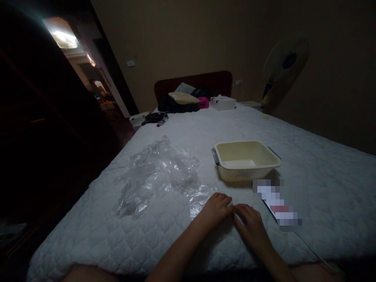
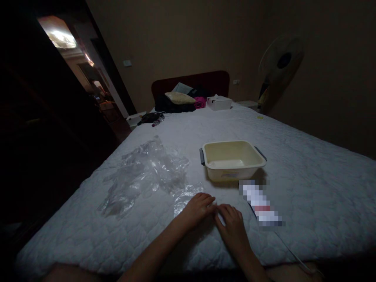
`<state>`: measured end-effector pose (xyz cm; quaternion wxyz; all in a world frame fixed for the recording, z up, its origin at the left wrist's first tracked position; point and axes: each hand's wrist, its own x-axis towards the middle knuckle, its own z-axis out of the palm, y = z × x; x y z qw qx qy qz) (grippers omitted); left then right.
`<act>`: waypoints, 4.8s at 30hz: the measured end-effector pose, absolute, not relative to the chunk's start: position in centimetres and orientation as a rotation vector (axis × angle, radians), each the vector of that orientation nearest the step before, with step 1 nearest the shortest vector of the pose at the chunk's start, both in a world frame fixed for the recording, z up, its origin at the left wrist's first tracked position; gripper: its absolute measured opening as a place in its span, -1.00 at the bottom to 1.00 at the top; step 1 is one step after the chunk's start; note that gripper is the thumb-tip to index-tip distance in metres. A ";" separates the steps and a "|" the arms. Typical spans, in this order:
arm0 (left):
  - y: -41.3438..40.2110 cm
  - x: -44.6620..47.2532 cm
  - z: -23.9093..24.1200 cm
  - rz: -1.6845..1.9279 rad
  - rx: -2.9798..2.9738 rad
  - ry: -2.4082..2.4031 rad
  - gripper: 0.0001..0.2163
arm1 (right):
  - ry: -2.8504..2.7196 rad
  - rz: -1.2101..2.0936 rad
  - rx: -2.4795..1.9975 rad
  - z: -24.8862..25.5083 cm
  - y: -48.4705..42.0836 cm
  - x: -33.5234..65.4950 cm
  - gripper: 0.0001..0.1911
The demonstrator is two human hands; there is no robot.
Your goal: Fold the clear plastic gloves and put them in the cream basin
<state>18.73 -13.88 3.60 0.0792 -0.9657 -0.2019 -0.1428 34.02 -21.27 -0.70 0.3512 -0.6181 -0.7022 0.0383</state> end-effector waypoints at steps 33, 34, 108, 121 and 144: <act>-13.4 14.1 2.3 -0.655 -2.820 -0.637 -0.87 | -1.968 0.023 -1.510 -0.7 -19.7 33.5 -0.73; -13.5 14.1 2.3 -0.661 -2.816 -0.640 -0.87 | -1.960 0.012 -1.522 -0.7 -19.7 33.3 -0.73; -15.8 12.8 1.5 -0.487 -3.006 -0.859 -0.78 | -2.280 0.035 -1.398 -0.8 -19.8 34.7 -0.47; -16.5 12.6 1.7 -0.516 -2.979 -0.897 -0.74 | -2.253 0.131 -1.381 -2.0 -19.8 34.6 -0.40; -16.4 13.3 2.0 -0.385 -3.050 -0.815 -0.64 | -1.917 0.718 -1.352 1.4 -14.8 35.1 -0.76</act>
